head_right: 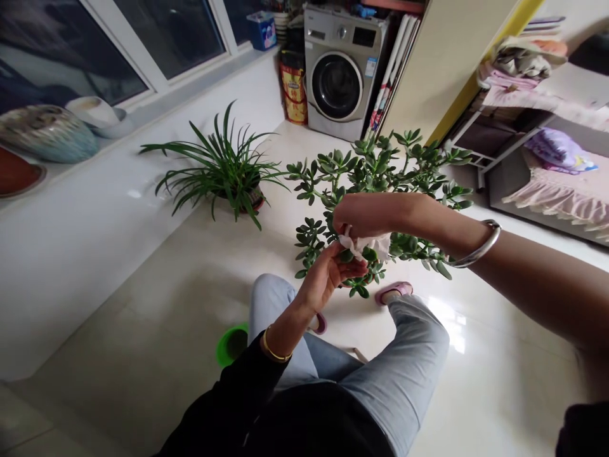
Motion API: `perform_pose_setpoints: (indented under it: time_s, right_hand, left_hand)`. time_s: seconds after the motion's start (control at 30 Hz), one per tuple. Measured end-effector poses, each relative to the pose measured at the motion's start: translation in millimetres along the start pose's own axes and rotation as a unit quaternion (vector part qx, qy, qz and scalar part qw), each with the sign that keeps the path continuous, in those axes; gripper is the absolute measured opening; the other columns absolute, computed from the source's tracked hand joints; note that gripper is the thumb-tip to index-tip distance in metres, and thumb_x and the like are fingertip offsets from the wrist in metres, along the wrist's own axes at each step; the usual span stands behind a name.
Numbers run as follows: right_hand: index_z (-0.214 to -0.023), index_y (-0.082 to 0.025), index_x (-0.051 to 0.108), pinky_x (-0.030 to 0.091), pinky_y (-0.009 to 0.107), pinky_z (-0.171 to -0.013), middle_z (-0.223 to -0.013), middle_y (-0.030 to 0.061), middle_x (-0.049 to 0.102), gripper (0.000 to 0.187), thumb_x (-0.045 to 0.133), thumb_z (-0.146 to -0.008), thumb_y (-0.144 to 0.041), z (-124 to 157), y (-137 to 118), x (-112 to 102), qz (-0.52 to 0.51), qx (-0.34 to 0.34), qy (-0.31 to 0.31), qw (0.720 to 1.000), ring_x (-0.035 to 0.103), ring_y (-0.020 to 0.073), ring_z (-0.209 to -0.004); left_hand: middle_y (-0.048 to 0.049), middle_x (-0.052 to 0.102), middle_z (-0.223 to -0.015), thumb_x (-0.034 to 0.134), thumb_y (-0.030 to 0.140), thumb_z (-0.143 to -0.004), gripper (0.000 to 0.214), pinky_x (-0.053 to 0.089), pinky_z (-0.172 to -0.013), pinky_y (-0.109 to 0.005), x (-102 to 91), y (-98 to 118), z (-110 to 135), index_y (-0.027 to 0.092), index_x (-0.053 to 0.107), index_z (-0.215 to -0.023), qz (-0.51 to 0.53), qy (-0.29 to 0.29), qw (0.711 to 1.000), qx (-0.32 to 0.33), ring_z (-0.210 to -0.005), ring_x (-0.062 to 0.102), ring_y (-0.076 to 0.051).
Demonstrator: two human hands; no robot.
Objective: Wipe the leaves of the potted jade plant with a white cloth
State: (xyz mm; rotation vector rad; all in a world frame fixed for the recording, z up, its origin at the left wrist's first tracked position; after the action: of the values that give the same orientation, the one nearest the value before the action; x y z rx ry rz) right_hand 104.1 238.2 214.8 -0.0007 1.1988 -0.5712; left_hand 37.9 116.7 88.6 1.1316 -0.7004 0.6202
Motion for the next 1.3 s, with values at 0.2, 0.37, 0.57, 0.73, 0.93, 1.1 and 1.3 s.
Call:
perform_pose_setpoints:
  time_s: [0.2, 0.37, 0.57, 0.73, 0.93, 1.1, 1.3]
  right_hand:
    - [-0.078, -0.015, 0.077, 0.038, 0.027, -0.061, -0.079, 0.0016, 0.072, 0.027, 0.058, -0.082, 0.002, 4, 7, 7, -0.013, -0.007, 0.032, 0.999, 0.054, 0.0096, -0.064]
    - [-0.085, -0.016, 0.08, 0.041, 0.03, -0.065, -0.087, 0.0053, 0.074, 0.021, 0.065, -0.083, -0.001, 9, 4, 7, -0.039, -0.016, 0.04, 0.998, 0.059, 0.0137, -0.072]
    - [-0.084, -0.016, 0.078, 0.045, 0.03, -0.068, -0.089, 0.006, 0.073, 0.019, 0.064, -0.084, -0.002, 11, -8, 1, -0.01, 0.019, 0.031, 0.999, 0.059, 0.0136, -0.073]
    - [-0.087, -0.017, 0.078, 0.044, 0.028, -0.068, -0.092, 0.0064, 0.074, 0.024, 0.059, -0.086, -0.003, 13, -3, 6, -0.007, -0.01, 0.047, 0.999, 0.06, 0.0137, -0.075]
    - [-0.092, -0.017, 0.08, 0.046, 0.028, -0.072, -0.096, 0.0077, 0.076, 0.019, 0.064, -0.088, -0.006, 13, 1, 9, -0.011, -0.012, 0.058, 0.998, 0.063, 0.0156, -0.081]
    - [-0.094, -0.016, 0.079, 0.049, 0.027, -0.074, -0.095, 0.0082, 0.077, 0.025, 0.057, -0.093, -0.005, 15, 8, 11, -0.033, -0.047, 0.143, 0.988, 0.065, 0.0146, -0.08]
    - [-0.099, -0.019, 0.078, 0.05, 0.028, -0.07, -0.092, 0.0058, 0.075, 0.021, 0.058, -0.094, -0.016, 60, -1, 5, -0.08, -0.022, 0.465, 0.881, 0.065, 0.0153, -0.076]
  left_hand:
    - [-0.012, 0.077, -0.08, 0.062, 0.06, -0.091, 0.047, 0.059, -0.091, -0.041, -1.6, 1, 2, 0.014, 0.069, -0.087, -0.018, 0.006, 1.0, 0.016, -0.089, 0.079, -0.029]
    - [-0.0106, 0.077, -0.076, 0.062, 0.057, -0.093, 0.044, 0.059, -0.086, -0.038, -0.8, 3, 2, 0.013, 0.069, -0.092, -0.009, 0.015, 1.0, 0.01, -0.081, 0.078, -0.026]
    - [-0.0096, 0.078, -0.079, 0.062, 0.055, -0.094, 0.042, 0.057, -0.08, -0.033, -0.4, 5, 5, 0.014, 0.069, -0.091, -0.022, 0.03, 0.999, 0.02, -0.072, 0.076, -0.021]
    - [-0.0078, 0.077, -0.075, 0.063, 0.056, -0.092, 0.041, 0.058, -0.08, -0.034, -1.6, 5, 7, 0.016, 0.067, -0.091, -0.025, 0.032, 0.999, 0.036, -0.073, 0.076, -0.022]
    - [-0.0082, 0.077, -0.075, 0.063, 0.051, -0.093, 0.037, 0.059, -0.078, -0.032, 1.3, 6, 7, 0.014, 0.067, -0.091, -0.021, 0.052, 0.998, 0.033, -0.072, 0.076, -0.02]
    - [-0.0064, 0.077, -0.073, 0.067, 0.048, -0.089, 0.032, 0.059, -0.076, -0.031, 2.0, 8, 10, 0.016, 0.066, -0.09, -0.027, 0.067, 0.996, 0.057, -0.069, 0.074, -0.019]
    - [-0.0065, 0.078, -0.076, 0.073, 0.053, -0.084, 0.039, 0.059, -0.082, -0.035, 0.2, 9, 11, 0.016, 0.067, -0.092, -0.029, 0.045, 0.996, 0.068, -0.073, 0.076, -0.021]
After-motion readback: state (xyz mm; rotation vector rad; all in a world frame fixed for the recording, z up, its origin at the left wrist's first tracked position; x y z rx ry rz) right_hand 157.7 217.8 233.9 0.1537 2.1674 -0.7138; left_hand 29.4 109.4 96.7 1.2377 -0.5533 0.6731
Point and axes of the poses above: each hand's wrist, its own z-axis away from the middle knuckle, its own x-axis out of the palm, y = z × x, the point moved 2 cm from there along -z, towards the middle knuckle
